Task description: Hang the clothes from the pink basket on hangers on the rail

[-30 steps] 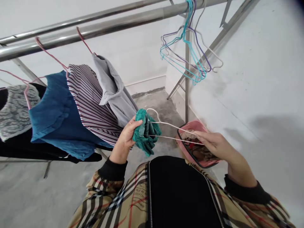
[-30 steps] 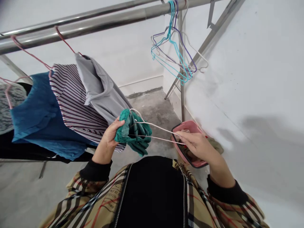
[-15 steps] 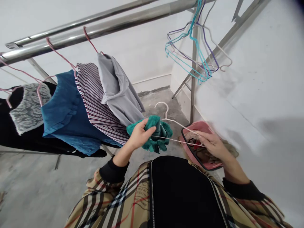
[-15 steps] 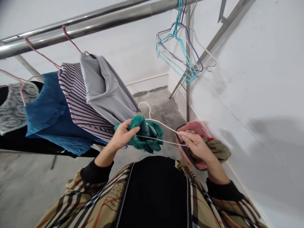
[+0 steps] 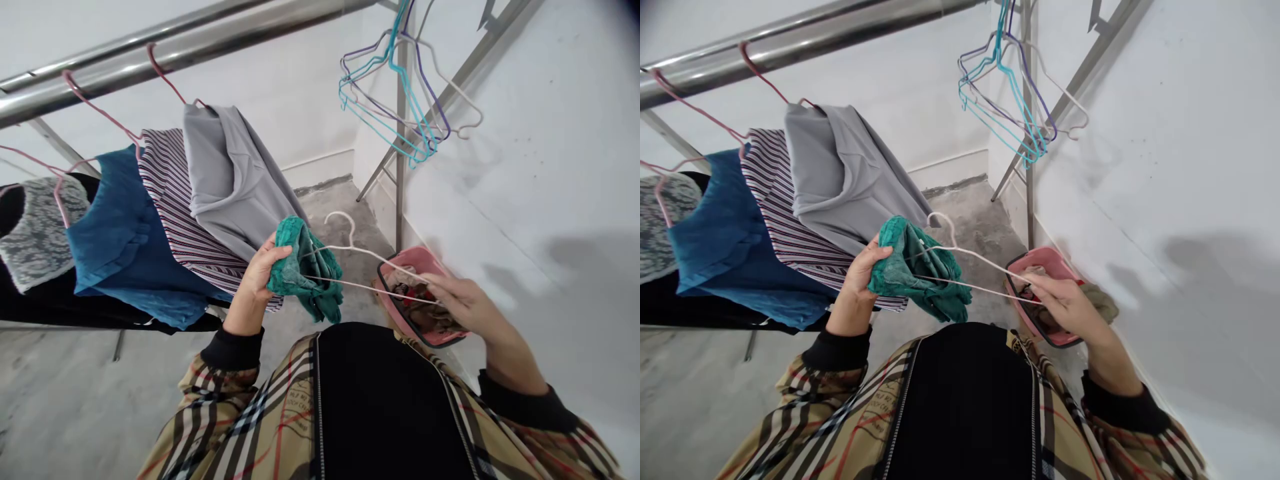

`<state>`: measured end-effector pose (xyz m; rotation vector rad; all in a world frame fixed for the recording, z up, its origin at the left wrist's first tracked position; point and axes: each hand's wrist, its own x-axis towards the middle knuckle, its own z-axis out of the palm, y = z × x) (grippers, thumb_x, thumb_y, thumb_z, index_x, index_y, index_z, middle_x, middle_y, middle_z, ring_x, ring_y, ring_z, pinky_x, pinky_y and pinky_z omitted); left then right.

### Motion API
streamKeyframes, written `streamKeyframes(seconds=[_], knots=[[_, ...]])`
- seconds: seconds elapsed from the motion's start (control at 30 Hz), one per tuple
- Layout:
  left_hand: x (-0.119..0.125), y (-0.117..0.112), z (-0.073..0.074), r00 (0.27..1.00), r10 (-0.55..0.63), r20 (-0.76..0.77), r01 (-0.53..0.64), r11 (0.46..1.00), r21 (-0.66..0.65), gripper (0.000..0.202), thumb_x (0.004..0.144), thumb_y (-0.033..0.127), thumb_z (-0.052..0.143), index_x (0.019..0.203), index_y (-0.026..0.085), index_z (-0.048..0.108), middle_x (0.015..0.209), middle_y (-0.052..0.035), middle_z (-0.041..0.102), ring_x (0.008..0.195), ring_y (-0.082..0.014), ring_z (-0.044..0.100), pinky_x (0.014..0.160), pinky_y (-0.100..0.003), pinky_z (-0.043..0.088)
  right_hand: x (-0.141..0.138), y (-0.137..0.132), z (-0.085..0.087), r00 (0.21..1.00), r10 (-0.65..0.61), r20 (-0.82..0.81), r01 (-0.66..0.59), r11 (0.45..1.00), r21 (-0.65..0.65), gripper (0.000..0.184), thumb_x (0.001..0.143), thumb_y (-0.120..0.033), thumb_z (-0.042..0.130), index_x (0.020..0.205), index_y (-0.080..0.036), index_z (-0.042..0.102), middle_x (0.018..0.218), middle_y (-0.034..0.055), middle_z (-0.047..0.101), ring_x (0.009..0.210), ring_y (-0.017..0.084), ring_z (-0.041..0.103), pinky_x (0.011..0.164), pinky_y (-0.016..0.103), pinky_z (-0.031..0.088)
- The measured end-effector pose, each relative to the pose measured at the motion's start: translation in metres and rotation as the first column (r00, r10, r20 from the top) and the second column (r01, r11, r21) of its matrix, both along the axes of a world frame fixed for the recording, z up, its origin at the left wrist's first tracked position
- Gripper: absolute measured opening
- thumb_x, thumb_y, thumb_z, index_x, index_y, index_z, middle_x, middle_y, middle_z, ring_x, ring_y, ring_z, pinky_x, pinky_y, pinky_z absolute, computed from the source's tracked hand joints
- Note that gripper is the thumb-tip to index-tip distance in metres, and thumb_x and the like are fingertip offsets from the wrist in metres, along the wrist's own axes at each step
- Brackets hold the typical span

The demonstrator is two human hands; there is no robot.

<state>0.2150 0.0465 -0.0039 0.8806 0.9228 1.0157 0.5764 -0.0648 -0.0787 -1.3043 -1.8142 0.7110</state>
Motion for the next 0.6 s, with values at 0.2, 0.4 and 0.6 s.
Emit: streamKeyframes(seconds=[0.2, 0.4, 0.6], knots=[[0.028, -0.021, -0.006, 0.87, -0.169, -0.462, 0.312, 0.916, 0.253, 0.029, 0.078, 0.03, 0.065, 0.105, 0.019, 0.063, 0.073, 0.0016, 0.062, 0.063, -0.0135, 0.059, 0.062, -0.026, 0.051, -0.045, 0.021, -0.053, 0.959, -0.129, -0.254, 0.121, 0.991, -0.048, 0.037, 0.094, -0.046, 0.05, 0.113, -0.021, 0.072, 0.087, 0.0047, 0.075, 0.076, 0.02, 0.069, 0.072, 0.033, 0.057], [0.017, -0.018, 0.014, 0.209, 0.565, -0.798, 0.673, 0.509, 0.536, 0.016, 0.089, 0.026, 0.056, 0.093, 0.021, 0.071, 0.094, -0.0093, 0.067, 0.091, -0.023, 0.061, 0.081, -0.037, 0.046, -0.055, 0.025, -0.065, 0.911, -0.078, -0.404, 0.016, 0.988, -0.155, 0.039, 0.091, -0.052, 0.054, 0.107, -0.022, 0.073, 0.067, 0.0011, 0.064, 0.059, 0.015, 0.056, 0.057, 0.028, 0.049], [-0.005, -0.009, 0.031, 0.161, 0.627, -0.762, 0.797, 0.373, 0.475, 0.023, 0.095, 0.033, 0.051, 0.094, 0.023, 0.072, 0.078, -0.0036, 0.065, 0.067, -0.0136, 0.057, 0.059, -0.024, 0.038, -0.035, 0.037, -0.049, 0.889, -0.02, -0.457, -0.083, 0.975, -0.205, 0.033, 0.09, -0.047, 0.058, 0.109, -0.024, 0.073, 0.063, -0.0011, 0.058, 0.059, 0.014, 0.052, 0.062, 0.029, 0.045]])
